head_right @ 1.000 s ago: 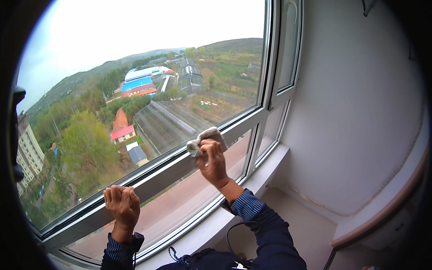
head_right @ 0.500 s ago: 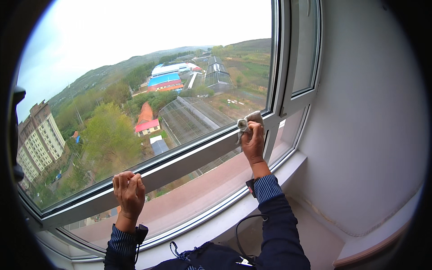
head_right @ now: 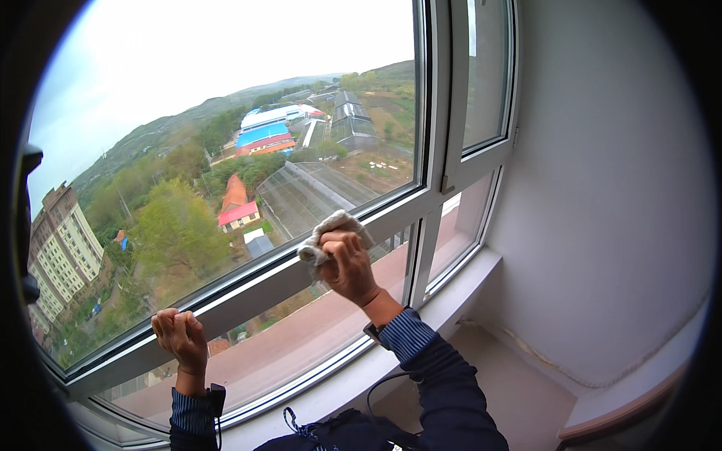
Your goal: The person wipes the interior window frame and sill with a cloth, moving along the frame and then across the sill. The person uses a cloth to clean the frame and sill surfaces.
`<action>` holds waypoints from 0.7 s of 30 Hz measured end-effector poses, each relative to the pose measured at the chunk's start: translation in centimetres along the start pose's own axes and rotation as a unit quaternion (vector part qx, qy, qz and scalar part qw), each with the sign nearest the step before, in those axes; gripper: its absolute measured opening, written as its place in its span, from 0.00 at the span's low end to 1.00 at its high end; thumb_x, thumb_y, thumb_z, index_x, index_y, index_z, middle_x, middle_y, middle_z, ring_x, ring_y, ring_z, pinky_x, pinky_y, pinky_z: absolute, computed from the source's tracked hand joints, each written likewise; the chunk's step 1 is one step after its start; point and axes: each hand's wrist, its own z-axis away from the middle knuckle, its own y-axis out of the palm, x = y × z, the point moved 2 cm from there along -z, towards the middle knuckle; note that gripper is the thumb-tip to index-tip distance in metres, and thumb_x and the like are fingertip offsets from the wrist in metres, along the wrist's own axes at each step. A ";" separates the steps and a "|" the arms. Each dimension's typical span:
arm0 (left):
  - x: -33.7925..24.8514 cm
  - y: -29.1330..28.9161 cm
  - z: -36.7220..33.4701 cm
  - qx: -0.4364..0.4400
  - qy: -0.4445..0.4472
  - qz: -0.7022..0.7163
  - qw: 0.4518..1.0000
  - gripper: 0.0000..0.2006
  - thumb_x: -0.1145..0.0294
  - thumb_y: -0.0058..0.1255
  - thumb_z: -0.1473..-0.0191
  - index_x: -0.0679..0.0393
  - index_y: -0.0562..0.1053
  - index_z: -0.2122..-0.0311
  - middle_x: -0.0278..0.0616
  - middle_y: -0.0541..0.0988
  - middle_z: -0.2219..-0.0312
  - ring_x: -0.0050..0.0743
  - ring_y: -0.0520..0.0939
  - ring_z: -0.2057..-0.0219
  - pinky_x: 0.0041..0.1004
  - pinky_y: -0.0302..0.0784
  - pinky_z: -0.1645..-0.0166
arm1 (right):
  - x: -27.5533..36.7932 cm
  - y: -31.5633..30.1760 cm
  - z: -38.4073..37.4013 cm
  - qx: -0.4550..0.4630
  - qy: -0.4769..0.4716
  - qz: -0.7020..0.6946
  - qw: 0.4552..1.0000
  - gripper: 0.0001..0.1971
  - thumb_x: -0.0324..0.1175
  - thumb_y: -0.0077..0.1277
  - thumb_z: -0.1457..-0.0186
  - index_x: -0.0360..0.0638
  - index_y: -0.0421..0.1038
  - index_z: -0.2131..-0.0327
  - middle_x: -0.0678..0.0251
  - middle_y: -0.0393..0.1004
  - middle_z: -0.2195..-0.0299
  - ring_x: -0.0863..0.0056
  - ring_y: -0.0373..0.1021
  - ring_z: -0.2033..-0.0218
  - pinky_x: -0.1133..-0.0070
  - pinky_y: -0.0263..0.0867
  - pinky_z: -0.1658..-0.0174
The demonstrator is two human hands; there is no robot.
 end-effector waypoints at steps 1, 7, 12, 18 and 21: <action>0.0 0.0 0.0 -0.002 -0.003 -0.002 1.000 0.10 0.69 0.52 0.39 0.56 0.70 0.73 0.42 0.67 0.71 0.42 0.70 0.67 0.38 0.66 0.59 | -2.6 -1.5 0.2 -0.028 0.007 0.019 0.999 0.10 0.31 0.56 0.41 0.44 0.65 0.60 0.60 0.75 0.56 0.57 0.70 0.54 0.64 0.65 0.47; 0.0 -0.1 0.0 0.006 0.001 -0.002 1.000 0.10 0.71 0.50 0.39 0.58 0.70 0.73 0.44 0.67 0.70 0.43 0.70 0.67 0.39 0.66 0.59 | -16.1 -10.8 1.1 -0.083 0.201 0.241 0.946 0.11 0.24 0.54 0.44 0.43 0.65 0.59 0.58 0.74 0.56 0.54 0.68 0.51 0.65 0.66 0.46; -0.1 -0.1 0.0 0.011 -0.002 -0.003 1.000 0.09 0.70 0.50 0.40 0.56 0.69 0.73 0.43 0.68 0.70 0.43 0.70 0.67 0.39 0.66 0.58 | -14.1 -8.5 1.1 -0.142 0.201 0.224 0.943 0.11 0.25 0.55 0.46 0.43 0.66 0.59 0.60 0.73 0.58 0.55 0.66 0.52 0.62 0.63 0.46; 0.0 0.0 0.0 0.010 -0.008 0.002 1.000 0.10 0.70 0.50 0.40 0.59 0.69 0.73 0.45 0.67 0.69 0.45 0.70 0.66 0.40 0.67 0.58 | 3.0 -0.2 0.1 -0.029 0.088 0.081 0.992 0.14 0.31 0.59 0.48 0.47 0.67 0.59 0.66 0.74 0.55 0.61 0.67 0.51 0.62 0.58 0.44; 0.0 0.1 0.0 0.011 -0.008 0.005 1.000 0.09 0.70 0.50 0.40 0.58 0.69 0.73 0.45 0.68 0.69 0.45 0.70 0.65 0.40 0.67 0.58 | 6.0 1.4 0.0 0.076 0.003 0.020 0.997 0.15 0.31 0.59 0.48 0.49 0.67 0.58 0.68 0.74 0.54 0.64 0.68 0.49 0.63 0.57 0.42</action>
